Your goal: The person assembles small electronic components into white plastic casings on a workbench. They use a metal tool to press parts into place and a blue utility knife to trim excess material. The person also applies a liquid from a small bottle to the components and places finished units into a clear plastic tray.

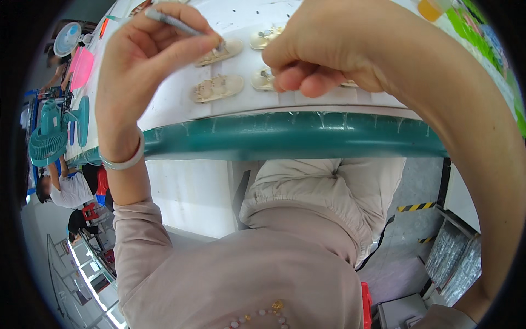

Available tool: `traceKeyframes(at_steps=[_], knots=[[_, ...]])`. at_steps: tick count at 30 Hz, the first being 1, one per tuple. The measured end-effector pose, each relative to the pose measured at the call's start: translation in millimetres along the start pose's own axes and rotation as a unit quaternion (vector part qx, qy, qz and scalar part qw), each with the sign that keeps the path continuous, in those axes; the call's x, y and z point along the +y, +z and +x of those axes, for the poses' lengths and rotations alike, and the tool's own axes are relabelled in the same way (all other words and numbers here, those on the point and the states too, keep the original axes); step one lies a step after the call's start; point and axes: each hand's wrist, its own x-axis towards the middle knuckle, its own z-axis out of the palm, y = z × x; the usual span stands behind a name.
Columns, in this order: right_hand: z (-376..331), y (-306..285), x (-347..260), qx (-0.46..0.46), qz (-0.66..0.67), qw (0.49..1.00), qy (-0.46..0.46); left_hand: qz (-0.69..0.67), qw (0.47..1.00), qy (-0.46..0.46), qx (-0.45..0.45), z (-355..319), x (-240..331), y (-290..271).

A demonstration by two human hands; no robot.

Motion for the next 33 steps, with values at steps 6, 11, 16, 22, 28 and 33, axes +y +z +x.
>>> traceKeyframes(at_steps=[6,11,16,22,28,33], knots=[[-7,5,-3,0.04,-0.027,0.998,-0.045,-0.003,0.996,-0.077,0.041,-26,-13,-1],[-11,9,-4,0.063,-0.059,0.994,-0.062,-0.027,0.994,-0.1,0.027,-32,-15,5],[-12,10,-2,0.066,-0.062,0.994,-0.065,-0.016,0.998,-0.065,0.016,-31,-18,5],[-11,10,-1,0.076,-0.076,0.991,-0.078,0.018,0.998,-0.058,0.003,-32,-21,3],[-17,12,-2,0.09,-0.083,0.989,-0.08,-0.012,0.999,-0.04,0.015,-32,-20,6],[-23,-8,-26,-0.071,-0.048,0.996,0.026,0.041,0.997,-0.053,0.024,-31,-14,9]])
